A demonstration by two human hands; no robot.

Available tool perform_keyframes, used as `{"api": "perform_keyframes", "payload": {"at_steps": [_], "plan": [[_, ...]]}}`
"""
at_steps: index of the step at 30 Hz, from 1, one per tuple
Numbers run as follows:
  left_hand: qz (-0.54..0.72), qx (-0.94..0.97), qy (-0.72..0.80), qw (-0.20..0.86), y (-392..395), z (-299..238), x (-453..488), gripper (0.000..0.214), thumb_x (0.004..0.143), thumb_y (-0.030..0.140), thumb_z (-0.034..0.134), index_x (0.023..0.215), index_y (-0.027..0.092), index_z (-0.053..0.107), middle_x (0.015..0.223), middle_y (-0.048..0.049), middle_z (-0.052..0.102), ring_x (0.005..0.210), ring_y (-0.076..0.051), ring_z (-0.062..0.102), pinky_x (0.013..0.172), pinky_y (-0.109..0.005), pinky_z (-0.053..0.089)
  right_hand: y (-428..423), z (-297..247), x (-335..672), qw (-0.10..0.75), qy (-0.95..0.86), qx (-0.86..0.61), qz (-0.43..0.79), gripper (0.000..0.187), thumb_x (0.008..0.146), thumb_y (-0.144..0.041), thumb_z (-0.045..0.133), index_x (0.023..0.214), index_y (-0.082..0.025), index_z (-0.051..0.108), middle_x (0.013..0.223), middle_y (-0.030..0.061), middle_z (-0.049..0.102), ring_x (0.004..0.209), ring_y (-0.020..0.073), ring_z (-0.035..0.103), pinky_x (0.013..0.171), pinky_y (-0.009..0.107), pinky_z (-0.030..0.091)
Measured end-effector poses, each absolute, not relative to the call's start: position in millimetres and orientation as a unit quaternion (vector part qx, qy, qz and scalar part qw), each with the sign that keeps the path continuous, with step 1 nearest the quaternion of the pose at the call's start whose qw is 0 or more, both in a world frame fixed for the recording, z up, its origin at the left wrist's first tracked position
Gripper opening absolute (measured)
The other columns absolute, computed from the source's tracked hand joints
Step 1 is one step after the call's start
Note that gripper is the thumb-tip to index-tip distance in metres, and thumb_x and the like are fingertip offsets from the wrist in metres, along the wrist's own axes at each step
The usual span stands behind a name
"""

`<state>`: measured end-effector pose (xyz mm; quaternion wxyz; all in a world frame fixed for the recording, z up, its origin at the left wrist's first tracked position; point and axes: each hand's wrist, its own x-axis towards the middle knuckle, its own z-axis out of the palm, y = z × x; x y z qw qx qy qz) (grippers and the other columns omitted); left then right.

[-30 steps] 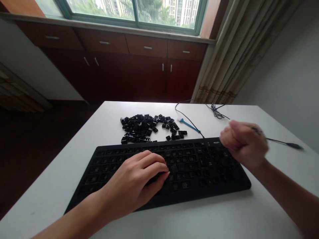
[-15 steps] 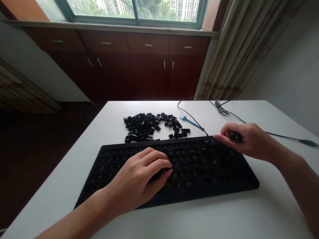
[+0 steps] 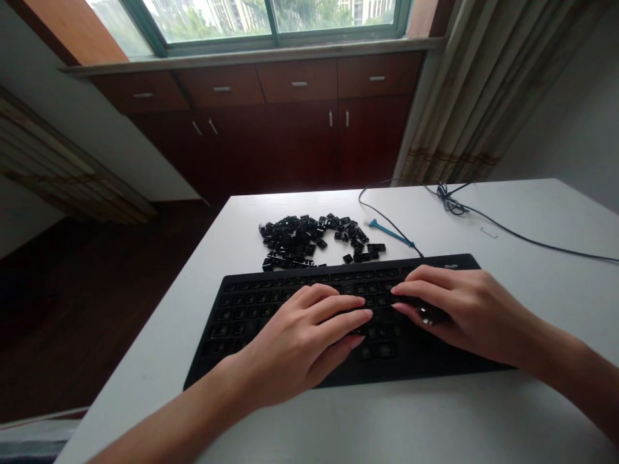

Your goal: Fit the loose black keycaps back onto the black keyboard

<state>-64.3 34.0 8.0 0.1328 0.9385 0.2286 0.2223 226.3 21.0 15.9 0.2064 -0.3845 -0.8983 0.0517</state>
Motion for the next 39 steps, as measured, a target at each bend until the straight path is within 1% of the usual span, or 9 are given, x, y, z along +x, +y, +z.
{"api": "perform_keyframes", "payload": {"at_steps": [5, 8, 14, 19, 25, 28, 32, 37, 39], "plan": [[0.228, 0.937, 0.222, 0.142, 35, 7, -63, 0.030, 0.095, 0.016, 0.061, 0.124, 0.021, 0.066, 0.128, -0.0032, 0.069, 0.105, -0.021, 0.060, 0.092, -0.038, 0.053, 32, 22, 250, 0.215, -0.863, -0.458, 0.009, 0.012, 0.095, -0.028, 0.061, 0.104, -0.023, 0.068, 0.097, 0.0017, 0.070, 0.072, 0.0141, 0.064, 0.067, 0.027, 0.049], [0.239, 0.932, 0.226, 0.152, 36, 6, -62, 0.027, 0.095, 0.014, 0.061, 0.120, 0.021, 0.067, 0.122, -0.0039, 0.072, 0.101, -0.020, 0.062, 0.089, -0.037, 0.053, 34, 21, 252, 0.214, -0.861, -0.462, 0.003, 0.011, 0.095, -0.028, 0.060, 0.101, -0.024, 0.068, 0.095, 0.0013, 0.070, 0.070, 0.0136, 0.063, 0.064, 0.027, 0.048], [0.257, 0.911, 0.246, 0.210, 34, 3, -55, 0.024, 0.095, 0.014, 0.061, 0.118, 0.019, 0.067, 0.116, -0.0056, 0.072, 0.099, -0.018, 0.063, 0.089, -0.035, 0.052, 27, 13, 236, 0.219, -0.872, -0.437, 0.032, 0.012, 0.095, -0.024, 0.061, 0.105, -0.023, 0.067, 0.096, 0.0009, 0.070, 0.072, 0.0133, 0.065, 0.066, 0.027, 0.049], [0.273, 0.888, 0.270, 0.254, 30, 1, -52, 0.025, 0.095, 0.013, 0.060, 0.118, 0.020, 0.067, 0.109, -0.0068, 0.070, 0.096, -0.017, 0.064, 0.084, -0.031, 0.055, 18, 11, 220, 0.251, -0.883, -0.392, 0.062, 0.023, 0.093, -0.020, 0.064, 0.115, -0.020, 0.064, 0.099, 0.0037, 0.069, 0.077, 0.0136, 0.065, 0.066, 0.026, 0.049], [0.328, 0.862, 0.261, 0.286, 27, 1, -52, 0.029, 0.091, 0.007, 0.063, 0.118, 0.018, 0.067, 0.109, -0.0076, 0.066, 0.096, -0.014, 0.065, 0.083, -0.025, 0.056, 4, 10, 202, 0.276, -0.891, -0.343, 0.106, 0.031, 0.091, -0.019, 0.068, 0.121, -0.017, 0.062, 0.102, 0.0059, 0.069, 0.080, 0.0136, 0.066, 0.066, 0.025, 0.052], [0.362, 0.845, 0.249, 0.304, 26, 3, -51, 0.026, 0.088, 0.005, 0.066, 0.112, 0.016, 0.067, 0.105, -0.0072, 0.067, 0.093, -0.013, 0.066, 0.081, -0.023, 0.057, -1, 10, 195, 0.290, -0.885, -0.341, 0.130, 0.028, 0.091, -0.018, 0.069, 0.118, -0.018, 0.063, 0.100, 0.0055, 0.070, 0.080, 0.0138, 0.067, 0.068, 0.025, 0.052], [0.394, 0.837, 0.226, 0.304, 23, 5, -48, 0.023, 0.086, 0.004, 0.069, 0.105, 0.016, 0.067, 0.103, -0.0074, 0.068, 0.092, -0.014, 0.068, 0.082, -0.024, 0.059, -4, 12, 190, 0.316, -0.868, -0.354, 0.145, 0.023, 0.091, -0.019, 0.068, 0.114, -0.017, 0.065, 0.097, 0.0056, 0.071, 0.079, 0.0142, 0.068, 0.067, 0.025, 0.053], [0.405, 0.835, 0.210, 0.307, 21, 7, -45, 0.020, 0.088, 0.004, 0.066, 0.103, 0.016, 0.069, 0.100, -0.0085, 0.068, 0.089, -0.014, 0.068, 0.079, -0.025, 0.060, -5, 16, 189, 0.320, -0.863, -0.354, 0.164, 0.022, 0.092, -0.018, 0.066, 0.114, -0.017, 0.065, 0.097, 0.0068, 0.072, 0.079, 0.0155, 0.068, 0.068, 0.026, 0.054], [0.402, 0.835, 0.211, 0.310, 21, 7, -46, 0.023, 0.087, 0.004, 0.067, 0.107, 0.016, 0.068, 0.102, -0.0093, 0.068, 0.091, -0.015, 0.068, 0.080, -0.026, 0.060, -6, 16, 190, 0.323, -0.861, -0.353, 0.171, 0.021, 0.092, -0.018, 0.065, 0.113, -0.018, 0.066, 0.096, 0.0064, 0.072, 0.078, 0.0153, 0.068, 0.067, 0.026, 0.054]]}}
